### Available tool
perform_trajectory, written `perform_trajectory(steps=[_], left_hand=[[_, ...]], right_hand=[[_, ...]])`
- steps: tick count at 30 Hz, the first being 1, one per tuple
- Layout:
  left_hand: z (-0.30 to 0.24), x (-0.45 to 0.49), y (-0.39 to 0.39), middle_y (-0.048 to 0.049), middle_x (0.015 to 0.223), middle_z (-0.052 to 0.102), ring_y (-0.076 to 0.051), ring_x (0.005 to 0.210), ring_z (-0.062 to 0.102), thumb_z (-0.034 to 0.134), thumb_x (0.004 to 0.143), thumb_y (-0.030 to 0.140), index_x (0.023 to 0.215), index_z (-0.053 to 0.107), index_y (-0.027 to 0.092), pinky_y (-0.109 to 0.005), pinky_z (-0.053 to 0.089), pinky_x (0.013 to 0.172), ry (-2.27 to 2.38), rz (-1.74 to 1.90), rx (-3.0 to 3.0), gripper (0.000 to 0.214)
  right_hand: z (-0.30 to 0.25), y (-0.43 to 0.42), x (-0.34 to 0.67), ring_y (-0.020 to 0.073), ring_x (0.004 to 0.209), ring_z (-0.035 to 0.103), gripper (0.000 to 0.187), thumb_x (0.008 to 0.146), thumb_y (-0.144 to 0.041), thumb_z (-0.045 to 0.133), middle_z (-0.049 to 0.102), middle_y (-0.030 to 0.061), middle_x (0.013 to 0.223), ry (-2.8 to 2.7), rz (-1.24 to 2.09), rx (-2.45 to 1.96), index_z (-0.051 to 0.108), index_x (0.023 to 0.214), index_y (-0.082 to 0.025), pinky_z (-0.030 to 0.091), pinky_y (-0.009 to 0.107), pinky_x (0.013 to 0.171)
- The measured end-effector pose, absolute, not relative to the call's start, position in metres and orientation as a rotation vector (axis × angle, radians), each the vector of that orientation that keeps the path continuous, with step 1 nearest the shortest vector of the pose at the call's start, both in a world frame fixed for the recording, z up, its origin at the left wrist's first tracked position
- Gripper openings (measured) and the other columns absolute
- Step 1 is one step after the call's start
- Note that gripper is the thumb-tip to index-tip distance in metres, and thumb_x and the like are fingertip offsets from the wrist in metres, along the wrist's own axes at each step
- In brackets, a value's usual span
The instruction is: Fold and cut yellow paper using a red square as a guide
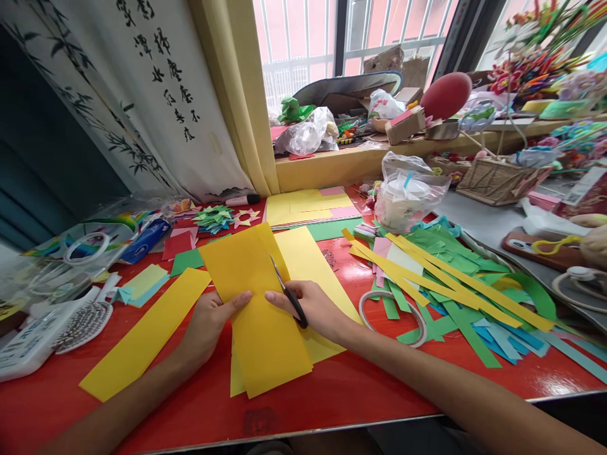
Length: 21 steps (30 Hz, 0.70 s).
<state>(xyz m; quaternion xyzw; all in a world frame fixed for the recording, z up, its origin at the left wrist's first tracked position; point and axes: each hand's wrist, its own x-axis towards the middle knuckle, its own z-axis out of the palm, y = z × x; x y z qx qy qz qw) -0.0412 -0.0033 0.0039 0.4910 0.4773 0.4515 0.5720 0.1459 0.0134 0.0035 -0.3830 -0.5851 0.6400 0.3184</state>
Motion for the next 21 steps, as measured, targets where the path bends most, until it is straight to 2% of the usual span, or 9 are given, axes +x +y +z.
perform_trajectory(steps=[8,13,21], left_hand=[[0.003,-0.0403,-0.0025,-0.0095,0.099,0.068,-0.025,0.085,0.064,0.064,0.071,0.033,0.1,0.064,0.013,-0.034,0.051,0.073,1.11,1.069,1.147,0.035],[0.0019,-0.041,-0.0012,-0.0101,0.1,0.068,-0.024,0.085,0.064,0.062,0.074,0.032,0.103,0.062,0.013,-0.033,0.051,0.073,1.104,1.059,1.144,0.035],[-0.0001,-0.0405,-0.0013,-0.0117,0.099,0.067,-0.026,0.086,0.064,0.064,0.071,0.034,0.101,0.062,0.011,-0.034,0.051,0.071,1.139,1.073,1.13,0.038]], right_hand=[[0.0012,0.0118,0.1459,0.0079,0.048,0.042,0.041,0.069,-0.056,0.058,0.046,-0.0025,0.059,-1.54,1.654,-1.06,0.05,0.069,-0.015,0.026,0.019,0.04],[-0.0011,0.0119,0.1455,0.0098,0.052,0.046,0.04,0.071,-0.054,0.057,0.052,0.0001,0.066,-1.536,1.672,-1.009,0.052,0.075,-0.015,0.029,0.019,0.042],[-0.0051,0.0115,0.1446,0.0097,0.051,0.043,0.041,0.067,-0.056,0.059,0.049,-0.0017,0.062,-1.525,1.638,-0.974,0.05,0.068,-0.015,0.031,0.021,0.045]])
